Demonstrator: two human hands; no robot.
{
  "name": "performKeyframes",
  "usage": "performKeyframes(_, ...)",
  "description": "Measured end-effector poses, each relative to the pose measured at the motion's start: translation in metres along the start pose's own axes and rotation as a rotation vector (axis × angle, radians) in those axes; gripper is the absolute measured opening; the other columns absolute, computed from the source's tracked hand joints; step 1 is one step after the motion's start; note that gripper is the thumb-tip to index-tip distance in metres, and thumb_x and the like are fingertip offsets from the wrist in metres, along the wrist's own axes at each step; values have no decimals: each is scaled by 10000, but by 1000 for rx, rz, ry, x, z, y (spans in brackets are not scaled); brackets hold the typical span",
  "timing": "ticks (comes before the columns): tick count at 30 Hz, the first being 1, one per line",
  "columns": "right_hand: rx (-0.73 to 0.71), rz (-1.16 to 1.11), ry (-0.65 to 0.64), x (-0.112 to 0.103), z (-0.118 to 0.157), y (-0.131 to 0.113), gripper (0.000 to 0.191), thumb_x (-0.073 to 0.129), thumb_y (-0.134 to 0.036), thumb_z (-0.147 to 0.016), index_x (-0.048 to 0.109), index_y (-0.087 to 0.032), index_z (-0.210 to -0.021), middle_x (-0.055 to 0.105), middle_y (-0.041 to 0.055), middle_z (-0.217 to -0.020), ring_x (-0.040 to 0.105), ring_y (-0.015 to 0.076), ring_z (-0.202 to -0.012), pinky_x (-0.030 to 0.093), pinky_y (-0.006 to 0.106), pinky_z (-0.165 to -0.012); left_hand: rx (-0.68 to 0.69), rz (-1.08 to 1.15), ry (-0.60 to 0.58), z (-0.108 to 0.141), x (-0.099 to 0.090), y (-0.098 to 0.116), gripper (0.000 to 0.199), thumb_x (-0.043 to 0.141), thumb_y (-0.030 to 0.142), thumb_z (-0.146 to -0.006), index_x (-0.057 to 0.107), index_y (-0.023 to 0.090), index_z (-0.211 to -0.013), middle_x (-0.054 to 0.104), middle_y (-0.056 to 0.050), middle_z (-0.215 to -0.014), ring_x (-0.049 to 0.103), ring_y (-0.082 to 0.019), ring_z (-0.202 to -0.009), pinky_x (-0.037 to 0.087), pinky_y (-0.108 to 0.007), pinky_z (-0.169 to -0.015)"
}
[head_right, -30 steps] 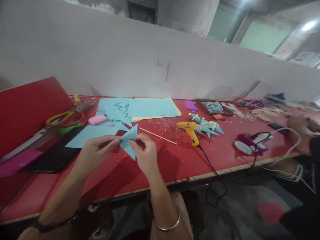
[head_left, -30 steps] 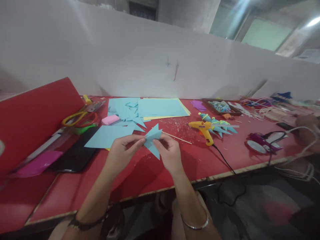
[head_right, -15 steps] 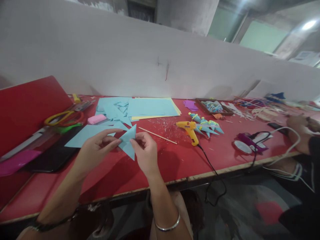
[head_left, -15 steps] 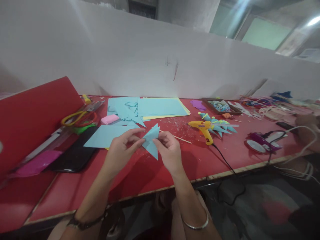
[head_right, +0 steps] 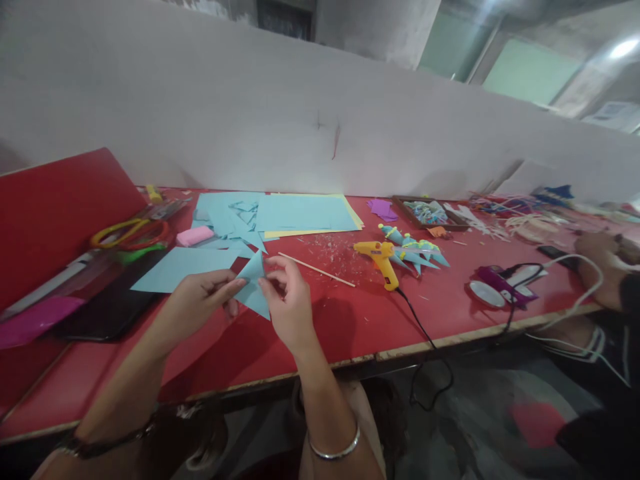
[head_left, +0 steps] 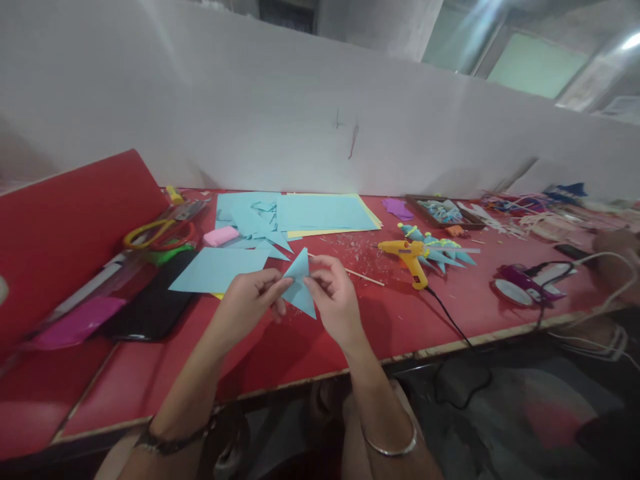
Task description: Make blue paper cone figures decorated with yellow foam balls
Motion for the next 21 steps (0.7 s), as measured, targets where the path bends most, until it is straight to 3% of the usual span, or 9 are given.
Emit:
performKeyframes(5, -25, -6, -58, 2, 1, -4, 241, 468, -236, -796, 445, -221, -1036, 550, -19, -718, 515, 102, -622, 395, 217, -568, -23, 5, 9, 3, -2, -1, 363, 411, 394, -826, 399, 190, -526, 476, 77, -363, 422, -69, -311, 330, -175, -403)
performKeyframes(15, -35, 37, -1, -2, 1, -1, 214, 465, -202, -792, 464, -227, -1004, 609, 14, -826, 588, 131, -748, 452, 242, -645, 57, -129, 10, 1, -3, 0, 415, 432, 409, -802, 348, 186, -462, 409, 67, -333, 389, -72, -341, 297, -185, -413)
performKeyframes(18, -93, 96, -32, -2, 2, -7, 223, 428, -196, -818, 495, -233, -1027, 618, 14, -825, 588, 127, -730, 462, 245, -646, -3, -67, 34, 1, -7, -4, 419, 419, 413, -800, 348, 189, -454, 371, 68, -319, 353, -73, -330, 282, -191, -397)
performKeyframes(21, -193, 98, -95, -2, 2, -19, 296, 381, -150, -832, 532, -258, -1062, 616, 19, -959, 581, 130, -892, 463, 266, -778, -67, 51, 33, 2, -10, -7, 401, 418, 429, -788, 356, 196, -468, 349, 70, -311, 318, -72, -311, 268, -195, -371)
Point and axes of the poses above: each hand's wrist, its own z-axis away from the middle knuckle, its own x-axis out of the palm, y = z × x, the point moved 7 cm from there along -z, towards the middle knuckle
